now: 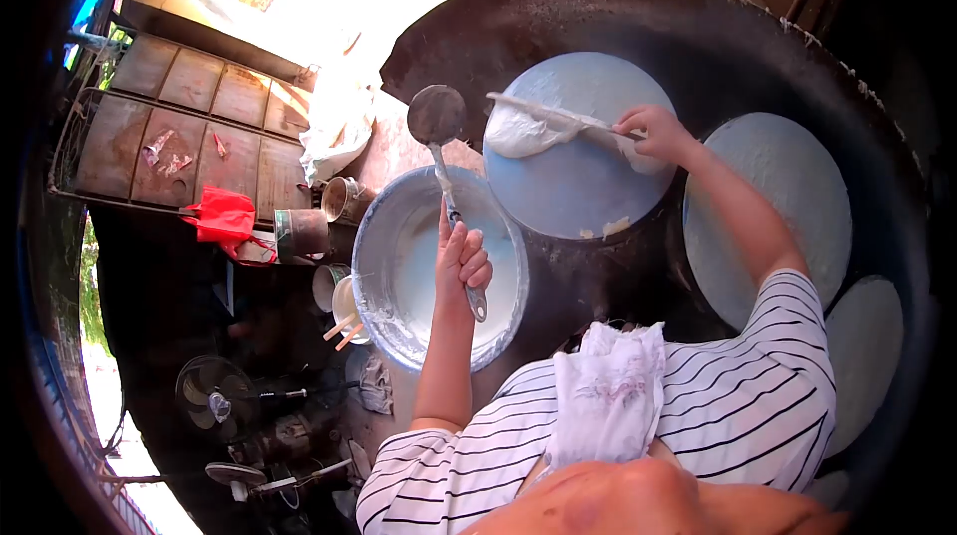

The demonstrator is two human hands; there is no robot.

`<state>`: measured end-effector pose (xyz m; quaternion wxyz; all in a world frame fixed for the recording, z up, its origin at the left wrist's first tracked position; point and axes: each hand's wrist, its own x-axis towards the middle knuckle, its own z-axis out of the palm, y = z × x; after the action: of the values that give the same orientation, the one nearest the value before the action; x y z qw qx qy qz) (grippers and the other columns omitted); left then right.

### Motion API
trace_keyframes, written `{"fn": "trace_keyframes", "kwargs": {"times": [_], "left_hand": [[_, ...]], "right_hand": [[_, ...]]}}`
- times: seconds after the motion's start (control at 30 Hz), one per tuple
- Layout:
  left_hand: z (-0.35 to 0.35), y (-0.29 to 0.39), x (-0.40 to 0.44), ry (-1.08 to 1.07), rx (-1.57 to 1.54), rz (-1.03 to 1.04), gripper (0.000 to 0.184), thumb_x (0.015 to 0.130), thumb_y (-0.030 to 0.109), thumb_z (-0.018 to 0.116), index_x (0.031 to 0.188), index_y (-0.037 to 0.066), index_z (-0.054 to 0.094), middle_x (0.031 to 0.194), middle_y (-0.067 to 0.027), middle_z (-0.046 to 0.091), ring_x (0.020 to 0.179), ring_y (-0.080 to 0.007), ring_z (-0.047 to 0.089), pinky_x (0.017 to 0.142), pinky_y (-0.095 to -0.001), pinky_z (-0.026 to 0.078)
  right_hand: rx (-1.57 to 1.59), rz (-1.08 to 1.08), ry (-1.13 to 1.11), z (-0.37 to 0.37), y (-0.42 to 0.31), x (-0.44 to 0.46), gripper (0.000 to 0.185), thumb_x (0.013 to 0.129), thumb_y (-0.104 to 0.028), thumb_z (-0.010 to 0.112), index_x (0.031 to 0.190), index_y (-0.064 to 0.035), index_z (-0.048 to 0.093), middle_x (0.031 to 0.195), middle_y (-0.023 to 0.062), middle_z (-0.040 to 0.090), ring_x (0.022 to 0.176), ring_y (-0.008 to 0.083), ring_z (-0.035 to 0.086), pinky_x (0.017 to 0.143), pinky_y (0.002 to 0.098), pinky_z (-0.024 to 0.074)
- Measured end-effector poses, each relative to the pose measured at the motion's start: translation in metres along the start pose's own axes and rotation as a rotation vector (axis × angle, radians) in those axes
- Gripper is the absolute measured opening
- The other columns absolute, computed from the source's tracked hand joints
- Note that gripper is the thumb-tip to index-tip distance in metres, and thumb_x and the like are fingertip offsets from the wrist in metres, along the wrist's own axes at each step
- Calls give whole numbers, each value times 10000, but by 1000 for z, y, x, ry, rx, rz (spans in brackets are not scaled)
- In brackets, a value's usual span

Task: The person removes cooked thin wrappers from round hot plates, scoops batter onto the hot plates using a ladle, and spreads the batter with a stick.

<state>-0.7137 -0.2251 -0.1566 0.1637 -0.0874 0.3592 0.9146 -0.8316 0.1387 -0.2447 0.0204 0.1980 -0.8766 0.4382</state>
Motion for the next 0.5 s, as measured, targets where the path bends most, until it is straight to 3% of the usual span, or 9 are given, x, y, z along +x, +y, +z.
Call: {"fn": "trace_keyframes", "kwargs": {"times": [0.07, 0.13, 0.3, 0.43, 0.5], "left_hand": [[2, -6, 17, -2, -18, 22, 457, 1006, 185, 382, 1426, 336, 282, 628, 31, 294, 399, -12, 280, 321, -139, 279], [2, -11, 26, 36, -55, 37, 444, 1007, 189, 382, 1418, 332, 299, 621, 34, 289, 395, -14, 278, 319, -141, 279], [-11, 2, -5, -2, -76, -1, 352, 1015, 212, 366, 1356, 288, 401, 615, 32, 293, 400, -25, 291, 326, -150, 291], [-7, 0, 13, 37, -243, -36, 345, 1019, 202, 352, 1350, 280, 410, 610, 31, 288, 404, -31, 295, 329, -155, 280], [-9, 2, 9, 33, -273, -77, 346, 1017, 200, 356, 1350, 279, 409, 608, 32, 289, 403, -34, 292, 330, -158, 284]], "right_hand": [[-39, 58, 95, 9, 27, 21, 257, 685, 35, 631, 918, -43, 706, 990, 90, 664, 926, 270, 623, 841, 319, 481], [85, 62, -69, 30, 13, 25, 280, 687, 54, 608, 935, -38, 700, 1018, 94, 657, 958, 273, 612, 869, 320, 465], [119, -38, -237, 12, -7, -15, 323, 645, 65, 620, 943, -32, 697, 1007, 89, 659, 903, 250, 618, 767, 322, 488], [200, 102, -119, 6, 8, 16, 344, 629, 70, 612, 939, -47, 705, 949, 82, 663, 815, 219, 596, 690, 300, 471], [162, -55, -190, 9, 10, 8, 348, 626, 68, 620, 943, -47, 705, 937, 84, 665, 811, 216, 592, 680, 298, 466]]}}
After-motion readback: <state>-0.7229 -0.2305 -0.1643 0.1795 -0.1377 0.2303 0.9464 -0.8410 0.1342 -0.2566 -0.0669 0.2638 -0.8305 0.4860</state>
